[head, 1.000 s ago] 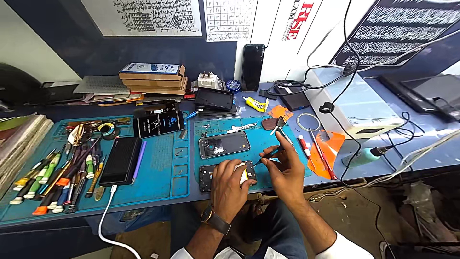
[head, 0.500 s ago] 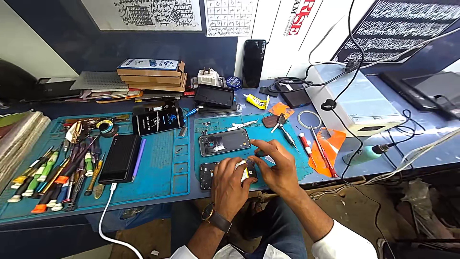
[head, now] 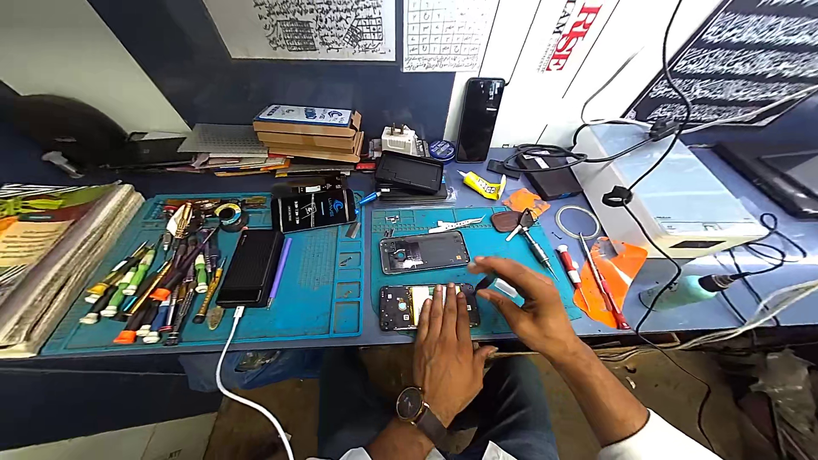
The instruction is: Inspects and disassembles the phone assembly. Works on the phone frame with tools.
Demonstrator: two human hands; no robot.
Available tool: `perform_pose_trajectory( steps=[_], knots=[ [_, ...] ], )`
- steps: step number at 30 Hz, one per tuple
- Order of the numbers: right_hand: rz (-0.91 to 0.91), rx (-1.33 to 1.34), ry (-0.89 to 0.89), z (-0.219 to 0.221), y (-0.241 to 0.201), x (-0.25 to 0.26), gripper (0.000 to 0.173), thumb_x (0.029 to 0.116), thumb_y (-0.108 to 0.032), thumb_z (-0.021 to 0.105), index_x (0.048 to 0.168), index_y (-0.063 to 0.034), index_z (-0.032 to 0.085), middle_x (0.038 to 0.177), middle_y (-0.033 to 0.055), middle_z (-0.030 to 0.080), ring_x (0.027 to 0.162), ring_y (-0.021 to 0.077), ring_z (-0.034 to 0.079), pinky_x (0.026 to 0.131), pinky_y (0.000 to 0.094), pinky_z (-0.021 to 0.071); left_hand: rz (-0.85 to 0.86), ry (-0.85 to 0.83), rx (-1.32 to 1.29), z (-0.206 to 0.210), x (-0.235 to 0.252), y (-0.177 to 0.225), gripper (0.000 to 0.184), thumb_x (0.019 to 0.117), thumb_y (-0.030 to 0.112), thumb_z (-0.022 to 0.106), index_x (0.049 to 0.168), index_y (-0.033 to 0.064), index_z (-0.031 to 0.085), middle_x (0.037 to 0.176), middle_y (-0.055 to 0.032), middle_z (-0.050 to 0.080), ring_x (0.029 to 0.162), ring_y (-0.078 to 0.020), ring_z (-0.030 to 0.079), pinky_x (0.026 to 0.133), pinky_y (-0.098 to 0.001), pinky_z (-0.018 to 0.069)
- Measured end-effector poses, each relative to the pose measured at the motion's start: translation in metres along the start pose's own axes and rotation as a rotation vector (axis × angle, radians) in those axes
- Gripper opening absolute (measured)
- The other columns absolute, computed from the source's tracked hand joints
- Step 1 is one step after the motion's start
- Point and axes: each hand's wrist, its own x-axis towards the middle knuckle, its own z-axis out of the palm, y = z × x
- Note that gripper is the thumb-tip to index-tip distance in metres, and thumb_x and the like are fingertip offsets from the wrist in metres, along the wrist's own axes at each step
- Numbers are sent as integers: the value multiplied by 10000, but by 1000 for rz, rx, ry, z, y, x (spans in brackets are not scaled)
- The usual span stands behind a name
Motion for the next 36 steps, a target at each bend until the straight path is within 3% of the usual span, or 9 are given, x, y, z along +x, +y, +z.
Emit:
perform_pose_trajectory(
  steps=[4,9,12,17,21,24,29,33,36],
  knots=[
    [19,-140,224,12,5,-1,411,906,-157,771,1310,-147,698,980,15,641,876,130,638,772,314,579,7,-15,4,2,-1,-1,856,985,656,436,1540,3,429,1652,-148,330,1553,-320,247,1259,-530,211],
    [11,-58,59,12,-2,3,518,888,-141,720,1398,-138,630,1274,47,632,1165,172,624,978,375,572,33,13,13,5,-2,-4,831,991,645,435,1524,8,455,1644,-147,347,1545,-310,275,1259,-527,218],
    [44,-156,222,17,-1,4,444,883,-129,793,1315,-155,698,1003,31,635,889,134,637,775,313,584,27,-16,13,3,-2,-4,840,991,653,425,1547,23,426,1657,-139,323,1554,-313,247,1257,-523,219],
    [71,7,33,9,-7,7,523,866,-66,708,1381,-113,637,1274,51,637,1171,174,627,995,388,574,36,-32,18,3,-2,-4,823,1006,640,398,1547,20,424,1661,-140,313,1558,-319,231,1260,-523,216],
    [72,-128,193,14,-1,5,481,887,-79,776,1353,-135,669,996,27,651,855,127,638,750,301,575,35,-34,25,3,-1,-3,841,1001,637,416,1561,11,395,1669,-146,292,1562,-318,218,1266,-524,194],
    [64,69,-7,7,-7,10,547,867,55,632,1396,-84,623,1254,63,680,1149,188,661,989,394,593,31,-44,31,3,-2,-4,836,1004,633,412,1561,9,395,1673,-144,283,1567,-314,201,1272,-523,175],
    [108,-103,184,11,0,7,520,870,-72,788,1370,-146,665,1018,32,651,874,136,646,761,308,585,23,-49,18,1,-1,-4,817,1007,626,413,1556,21,411,1671,-126,296,1566,-303,209,1269,-516,191],
    [73,35,4,4,-7,11,546,860,-18,696,1395,-102,628,1287,54,635,1187,172,622,1005,380,573,13,-47,-7,-1,-1,-5,817,1007,640,406,1559,37,415,1668,-112,307,1565,-292,218,1268,-504,202],
    [80,-170,176,11,-2,9,489,878,-161,807,1351,-164,683,1039,26,639,918,123,635,789,302,572,5,-62,-24,-5,1,-4,800,1003,640,412,1546,53,443,1660,-103,327,1554,-292,247,1259,-505,221]
  ],
)
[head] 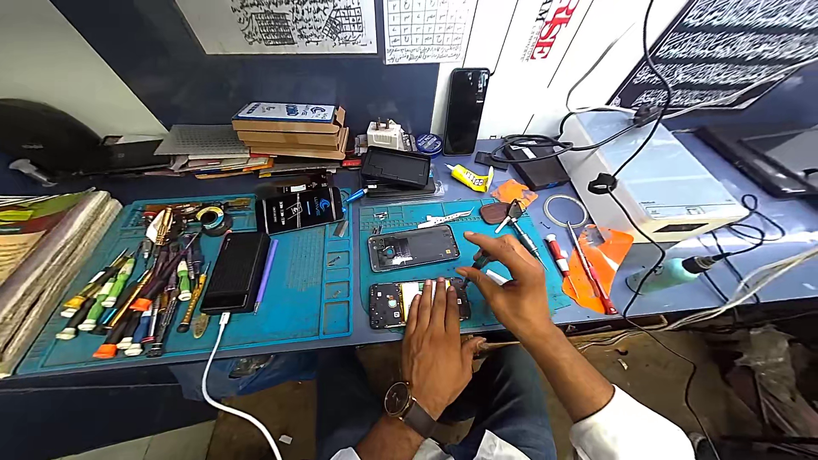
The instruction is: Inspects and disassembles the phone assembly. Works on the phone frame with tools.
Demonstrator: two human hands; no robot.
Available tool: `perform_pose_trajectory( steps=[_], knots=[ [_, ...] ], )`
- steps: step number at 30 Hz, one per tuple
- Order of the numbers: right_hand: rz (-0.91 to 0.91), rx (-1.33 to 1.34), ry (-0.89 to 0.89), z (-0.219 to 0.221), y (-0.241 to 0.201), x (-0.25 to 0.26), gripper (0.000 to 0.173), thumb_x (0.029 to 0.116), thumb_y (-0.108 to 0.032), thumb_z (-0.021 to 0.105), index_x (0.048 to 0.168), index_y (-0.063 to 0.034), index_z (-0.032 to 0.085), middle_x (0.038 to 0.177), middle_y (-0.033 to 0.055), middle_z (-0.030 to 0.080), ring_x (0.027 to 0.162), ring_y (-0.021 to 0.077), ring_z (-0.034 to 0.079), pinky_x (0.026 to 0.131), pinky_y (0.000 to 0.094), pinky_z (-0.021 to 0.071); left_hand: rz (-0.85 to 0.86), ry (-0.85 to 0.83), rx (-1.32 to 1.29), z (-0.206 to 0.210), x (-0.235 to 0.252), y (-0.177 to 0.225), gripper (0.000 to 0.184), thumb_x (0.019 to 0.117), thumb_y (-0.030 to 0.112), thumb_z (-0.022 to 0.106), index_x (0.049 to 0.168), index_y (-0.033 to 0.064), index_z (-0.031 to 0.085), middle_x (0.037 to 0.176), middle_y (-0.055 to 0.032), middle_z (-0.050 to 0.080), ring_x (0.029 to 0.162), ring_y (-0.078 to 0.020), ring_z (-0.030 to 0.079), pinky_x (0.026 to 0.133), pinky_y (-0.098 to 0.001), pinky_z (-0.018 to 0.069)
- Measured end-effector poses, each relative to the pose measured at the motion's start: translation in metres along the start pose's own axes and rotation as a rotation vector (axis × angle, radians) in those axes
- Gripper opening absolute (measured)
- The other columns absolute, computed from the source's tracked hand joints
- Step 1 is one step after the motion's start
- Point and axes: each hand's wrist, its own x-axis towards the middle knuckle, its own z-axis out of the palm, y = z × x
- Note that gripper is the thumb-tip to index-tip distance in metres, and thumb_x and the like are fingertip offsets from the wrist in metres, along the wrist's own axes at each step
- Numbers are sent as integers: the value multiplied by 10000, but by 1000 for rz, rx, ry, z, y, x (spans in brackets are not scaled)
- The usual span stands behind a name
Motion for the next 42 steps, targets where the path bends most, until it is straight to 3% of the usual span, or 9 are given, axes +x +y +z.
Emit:
perform_pose_trajectory(
  steps=[3,5,8,12,19,22,26,37,42],
  knots=[
    [29,251,-138,-6,-4,2,555,861,87,638,1387,-92,645,1137,62,716,998,179,698,879,371,619,-9,-6,-34,-6,3,-2,745,1005,627,427,1509,84,505,1630,-85,389,1536,-281,294,1246,-496,250],
    [5,227,-174,-6,-2,2,586,845,9,651,1421,-89,605,1284,64,649,1180,188,638,1012,402,575,-7,41,-68,-9,7,-4,650,1018,575,451,1444,102,585,1573,-77,474,1492,-280,378,1214,-492,313],
    [72,87,-6,0,2,-6,674,884,-78,783,1506,-164,539,1111,54,653,960,155,661,820,339,609,-42,139,-165,-12,18,-8,408,1012,419,560,1271,145,716,1432,-51,609,1380,-272,514,1134,-494,412],
    [239,343,151,-2,-12,-17,839,878,119,698,1604,-141,367,1165,117,709,1006,267,726,854,407,650,-99,174,-285,-16,33,-11,224,924,285,729,1115,177,772,1254,-1,691,1254,-238,583,1053,-475,465],
    [349,299,368,-2,-24,-28,813,814,76,797,1538,-81,461,1101,111,690,928,229,719,747,348,658,-59,312,-392,-16,37,-10,58,904,203,733,879,190,784,1029,50,733,1120,-174,639,1075,-458,432],
    [371,266,362,1,-23,-32,814,813,68,797,1539,-101,469,1093,102,685,912,220,716,735,343,657,-41,322,-409,-17,37,-9,98,871,300,789,897,206,786,1078,48,724,1146,-186,627,1067,-459,442],
    [296,187,302,3,-17,-43,797,847,30,783,1556,-115,450,1122,80,700,989,211,715,800,357,659,-45,199,-329,-14,34,-11,382,840,467,802,1120,209,772,1269,11,665,1241,-236,572,1068,-482,442],
    [178,131,226,3,-12,-46,732,858,55,743,1528,-57,470,1125,85,699,1010,209,713,823,373,664,-19,156,-237,-7,26,-16,377,864,447,778,1142,192,772,1338,-9,644,1305,-251,541,1108,-483,420],
    [-31,115,-14,-5,-9,-37,550,915,7,657,1450,-78,565,1237,75,686,1127,201,683,937,398,628,-23,154,-237,-6,26,-17,354,863,437,778,1133,207,773,1334,3,643,1306,-241,537,1113,-465,420]
  ],
)
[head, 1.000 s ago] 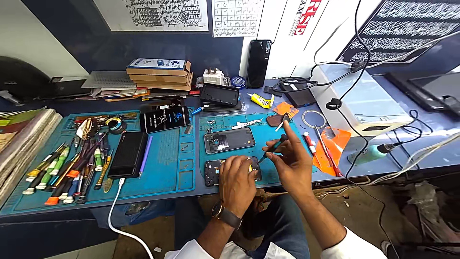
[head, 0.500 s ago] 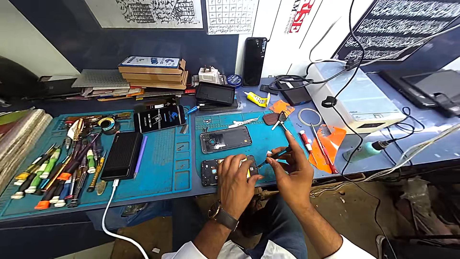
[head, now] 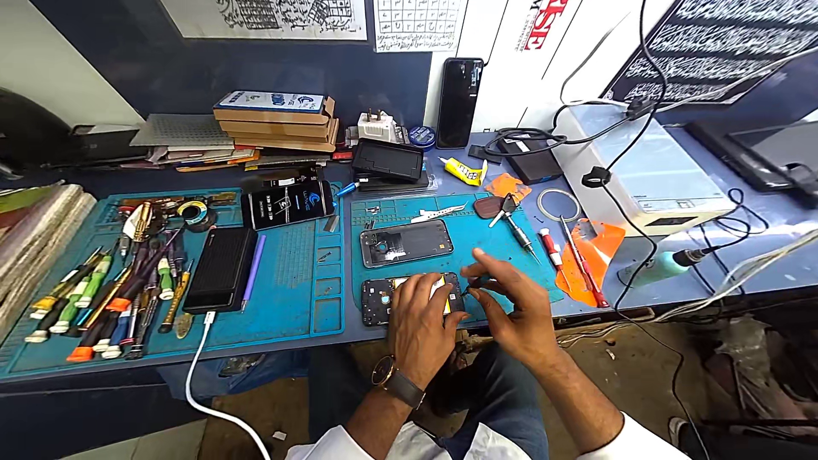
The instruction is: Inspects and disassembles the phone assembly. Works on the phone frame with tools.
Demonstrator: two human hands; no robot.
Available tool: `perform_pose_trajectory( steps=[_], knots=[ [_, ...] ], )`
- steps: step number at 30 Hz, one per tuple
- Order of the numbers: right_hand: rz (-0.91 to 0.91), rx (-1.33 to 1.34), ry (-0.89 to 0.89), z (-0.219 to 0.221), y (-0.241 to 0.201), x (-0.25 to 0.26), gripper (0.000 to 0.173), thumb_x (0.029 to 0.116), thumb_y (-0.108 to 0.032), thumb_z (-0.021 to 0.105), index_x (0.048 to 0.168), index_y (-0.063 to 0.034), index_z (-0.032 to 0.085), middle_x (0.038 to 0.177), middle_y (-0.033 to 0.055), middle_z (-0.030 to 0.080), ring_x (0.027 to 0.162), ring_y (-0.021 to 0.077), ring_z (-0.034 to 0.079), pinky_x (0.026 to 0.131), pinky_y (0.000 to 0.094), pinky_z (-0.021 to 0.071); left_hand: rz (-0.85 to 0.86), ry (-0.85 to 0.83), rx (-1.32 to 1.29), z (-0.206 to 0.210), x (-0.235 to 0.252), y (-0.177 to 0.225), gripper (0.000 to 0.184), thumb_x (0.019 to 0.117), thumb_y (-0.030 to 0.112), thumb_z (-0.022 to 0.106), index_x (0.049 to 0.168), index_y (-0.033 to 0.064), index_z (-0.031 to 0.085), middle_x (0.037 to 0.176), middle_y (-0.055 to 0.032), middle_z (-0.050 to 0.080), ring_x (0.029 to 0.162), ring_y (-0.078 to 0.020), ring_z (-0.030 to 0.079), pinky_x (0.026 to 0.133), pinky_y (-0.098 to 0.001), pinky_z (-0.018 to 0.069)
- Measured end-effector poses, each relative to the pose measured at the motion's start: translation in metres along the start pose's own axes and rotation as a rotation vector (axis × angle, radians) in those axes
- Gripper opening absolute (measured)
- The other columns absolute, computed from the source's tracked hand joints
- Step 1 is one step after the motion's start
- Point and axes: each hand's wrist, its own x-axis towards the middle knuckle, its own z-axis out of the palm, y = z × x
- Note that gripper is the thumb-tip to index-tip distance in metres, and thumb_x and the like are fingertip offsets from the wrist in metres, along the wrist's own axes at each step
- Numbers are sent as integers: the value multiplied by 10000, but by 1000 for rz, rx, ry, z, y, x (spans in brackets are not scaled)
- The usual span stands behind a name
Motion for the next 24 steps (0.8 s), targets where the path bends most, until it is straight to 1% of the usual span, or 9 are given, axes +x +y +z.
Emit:
perform_pose_trajectory(
  steps=[2,5,8,10,14,16,18,22,24],
  knots=[
    [-27,-121,9,2,2,5,464,925,-154,747,1378,-149,649,1199,54,654,1091,159,647,910,346,589,1,-14,-6,-1,1,0,338,870,418,776,1132,205,771,1333,-2,643,1305,-245,537,1110,-474,419],
    [-6,-160,48,2,7,10,419,917,-142,756,1331,-182,697,953,20,616,825,115,627,711,293,576,5,-16,2,0,1,1,355,875,443,766,1145,214,770,1340,6,640,1307,-235,536,1115,-465,415],
    [-10,77,-208,-13,1,18,413,946,7,627,1344,-97,663,1136,39,713,1011,145,700,887,349,625,19,-16,5,-1,-1,-1,376,884,442,759,1177,207,763,1354,10,637,1315,-224,538,1118,-453,423],
    [-13,83,-220,-14,2,17,443,943,-73,683,1382,-93,628,1290,56,663,1184,173,647,1015,381,578,22,-11,5,-1,-1,-1,359,883,428,761,1162,201,768,1350,5,642,1310,-226,544,1116,-457,424],
    [15,-29,59,0,5,10,430,895,-87,774,1316,-119,693,978,31,641,864,136,651,756,313,602,20,-16,27,-1,-4,0,372,907,449,728,1195,217,760,1374,14,629,1331,-213,530,1142,-453,399],
    [11,105,-91,-5,-3,15,454,892,44,648,1331,-72,666,1114,58,708,999,169,699,875,368,631,31,-16,29,-1,-7,-1,363,935,424,696,1216,201,750,1405,8,622,1367,-215,518,1172,-464,381],
    [-17,63,-133,-3,-5,15,497,873,-33,669,1366,-87,641,1285,58,655,1171,172,642,982,373,587,39,-14,16,-2,-9,-1,338,944,377,687,1216,186,752,1412,-6,623,1385,-231,511,1187,-482,367],
    [21,-81,64,2,3,14,446,898,-113,777,1334,-149,690,1005,25,647,888,128,648,770,311,593,35,-14,10,1,-11,-1,342,956,370,675,1234,183,744,1426,-5,614,1399,-223,500,1208,-472,348],
    [53,128,-93,-5,-2,18,475,900,52,658,1355,-86,657,1113,60,708,995,178,698,872,375,626,37,-12,13,0,-11,-1,346,952,366,683,1238,180,741,1429,-8,613,1400,-221,500,1210,-468,346]
  ],
)
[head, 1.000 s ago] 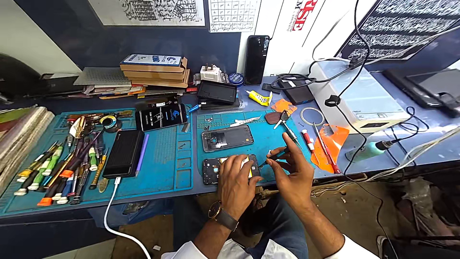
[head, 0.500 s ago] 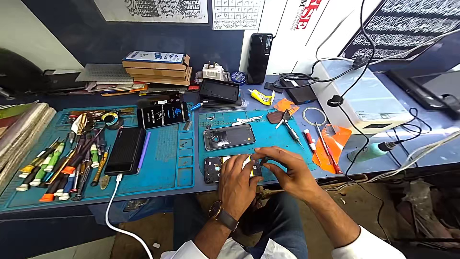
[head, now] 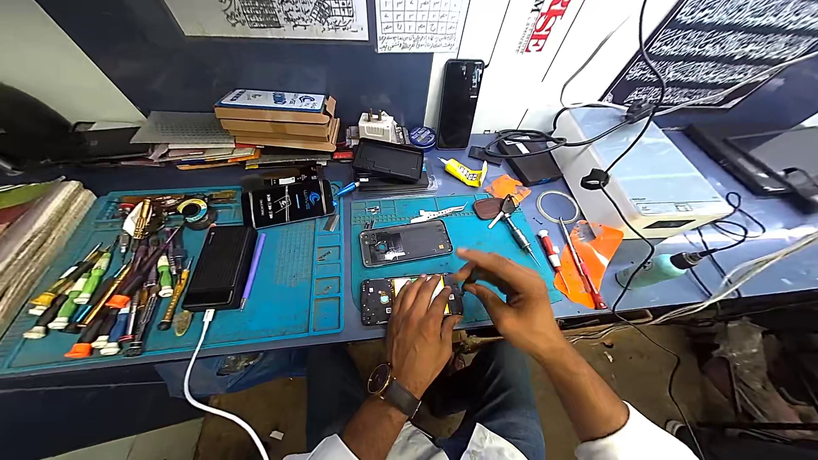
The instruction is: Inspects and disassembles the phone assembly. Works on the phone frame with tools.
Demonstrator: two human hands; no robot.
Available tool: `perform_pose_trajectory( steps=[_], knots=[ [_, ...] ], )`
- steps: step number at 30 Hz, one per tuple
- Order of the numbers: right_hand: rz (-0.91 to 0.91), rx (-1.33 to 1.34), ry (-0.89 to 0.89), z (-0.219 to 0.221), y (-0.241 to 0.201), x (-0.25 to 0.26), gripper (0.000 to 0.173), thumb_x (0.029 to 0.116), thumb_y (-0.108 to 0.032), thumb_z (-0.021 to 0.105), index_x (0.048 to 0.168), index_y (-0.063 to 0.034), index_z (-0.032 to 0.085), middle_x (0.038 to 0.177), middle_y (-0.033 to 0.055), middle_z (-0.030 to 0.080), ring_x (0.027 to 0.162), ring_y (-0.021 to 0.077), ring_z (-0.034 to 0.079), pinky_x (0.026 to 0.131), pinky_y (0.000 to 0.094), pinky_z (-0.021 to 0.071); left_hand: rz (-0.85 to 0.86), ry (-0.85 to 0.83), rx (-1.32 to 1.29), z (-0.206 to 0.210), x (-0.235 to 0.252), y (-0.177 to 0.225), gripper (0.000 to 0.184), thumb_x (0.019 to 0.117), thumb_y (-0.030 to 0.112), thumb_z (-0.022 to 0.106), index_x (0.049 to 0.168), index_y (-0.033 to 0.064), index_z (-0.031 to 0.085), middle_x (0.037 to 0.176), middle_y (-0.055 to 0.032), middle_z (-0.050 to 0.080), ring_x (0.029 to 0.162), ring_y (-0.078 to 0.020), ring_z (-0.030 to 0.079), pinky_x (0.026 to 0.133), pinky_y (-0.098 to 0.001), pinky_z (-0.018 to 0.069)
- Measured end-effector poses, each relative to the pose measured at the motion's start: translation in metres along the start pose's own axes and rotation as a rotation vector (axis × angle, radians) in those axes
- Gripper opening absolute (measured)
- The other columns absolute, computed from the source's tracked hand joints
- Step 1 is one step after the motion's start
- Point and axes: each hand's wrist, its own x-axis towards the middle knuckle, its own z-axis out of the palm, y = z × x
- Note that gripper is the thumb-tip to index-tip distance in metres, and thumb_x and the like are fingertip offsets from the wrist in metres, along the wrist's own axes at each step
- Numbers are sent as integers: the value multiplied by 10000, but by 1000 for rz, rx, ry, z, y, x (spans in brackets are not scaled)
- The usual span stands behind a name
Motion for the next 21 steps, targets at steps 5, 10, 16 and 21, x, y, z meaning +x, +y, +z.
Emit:
perform_pose_trajectory(
  steps=[5,10,16,21],
  knots=[
    [-27,-191,112,4,7,-2,492,874,-142,804,1346,-126,667,1081,40,646,957,137,639,814,319,579,0,9,3,1,1,1,334,945,359,687,1221,179,748,1424,-4,616,1402,-223,498,1210,-468,346],
    [-5,-6,-62,-1,-1,1,538,860,1,668,1389,-85,625,1281,65,651,1175,191,640,990,394,588,2,11,2,-1,1,1,331,937,352,701,1211,175,752,1419,-12,620,1394,-231,507,1200,-472,360],
    [11,-7,24,0,0,2,497,877,49,682,1354,-93,664,1095,58,699,986,181,688,873,377,621,2,6,0,0,1,0,343,952,366,680,1232,177,741,1427,-7,612,1405,-226,493,1212,-468,344],
    [-25,-254,133,3,4,1,516,878,-162,806,1376,-168,668,1052,27,644,925,128,637,787,311,577,-1,3,-2,0,2,2,335,942,354,691,1222,180,748,1417,-11,619,1395,-233,504,1203,-472,354]
  ],
)
